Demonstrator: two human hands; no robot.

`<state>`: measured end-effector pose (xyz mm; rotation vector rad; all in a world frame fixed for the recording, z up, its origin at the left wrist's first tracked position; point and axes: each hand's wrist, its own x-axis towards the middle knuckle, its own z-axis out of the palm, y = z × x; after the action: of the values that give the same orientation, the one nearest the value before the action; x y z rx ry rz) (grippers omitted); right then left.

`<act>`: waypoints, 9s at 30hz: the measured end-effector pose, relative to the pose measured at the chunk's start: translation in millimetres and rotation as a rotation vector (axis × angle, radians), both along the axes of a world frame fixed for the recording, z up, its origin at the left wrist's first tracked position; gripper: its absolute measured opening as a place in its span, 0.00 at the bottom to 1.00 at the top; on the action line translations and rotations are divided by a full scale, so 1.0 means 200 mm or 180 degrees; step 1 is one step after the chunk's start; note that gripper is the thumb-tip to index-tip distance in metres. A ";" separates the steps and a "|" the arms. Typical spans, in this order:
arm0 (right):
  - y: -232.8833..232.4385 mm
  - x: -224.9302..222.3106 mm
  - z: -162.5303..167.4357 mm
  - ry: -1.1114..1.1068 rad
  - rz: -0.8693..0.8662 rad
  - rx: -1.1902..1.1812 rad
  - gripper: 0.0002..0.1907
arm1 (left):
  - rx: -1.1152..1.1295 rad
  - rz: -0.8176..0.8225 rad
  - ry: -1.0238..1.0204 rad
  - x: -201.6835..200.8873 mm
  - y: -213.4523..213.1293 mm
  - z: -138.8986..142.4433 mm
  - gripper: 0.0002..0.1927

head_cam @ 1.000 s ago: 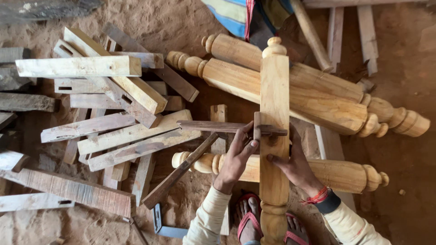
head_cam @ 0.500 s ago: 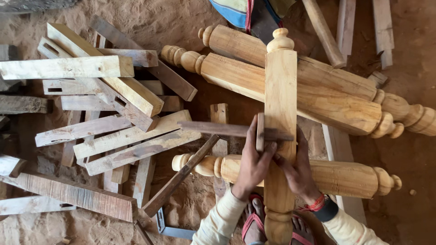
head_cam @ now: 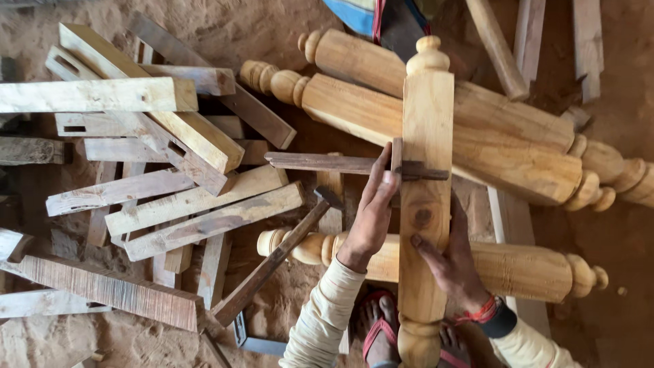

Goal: The person uses a chisel and mallet to carve a mortise into a wooden spindle. They measure the piece with a ruler and mark it with a pencil before continuing to chip away wood to form the joint.

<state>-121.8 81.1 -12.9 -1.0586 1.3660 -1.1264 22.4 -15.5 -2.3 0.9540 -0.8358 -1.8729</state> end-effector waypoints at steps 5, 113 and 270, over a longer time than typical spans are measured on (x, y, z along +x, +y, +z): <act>0.02 0.00 -0.03 0.0211 0.0045 -0.0088 0.49 | -0.0416 0.0166 0.0175 -0.01 0.13 -0.01 0.41; 0.05 -0.75 -0.02 -0.2053 -0.0118 -0.0967 0.12 | -0.1637 -0.0806 -0.6107 0.64 0.14 -0.20 0.34; -0.04 -0.13 -0.11 0.1098 0.0697 -0.0169 0.51 | -0.1713 0.0548 -0.1946 -0.04 0.27 0.04 0.35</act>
<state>-147.9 74.0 -34.7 -1.4538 1.4472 -0.8484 13.6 39.0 4.8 1.2057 -1.4724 -1.1087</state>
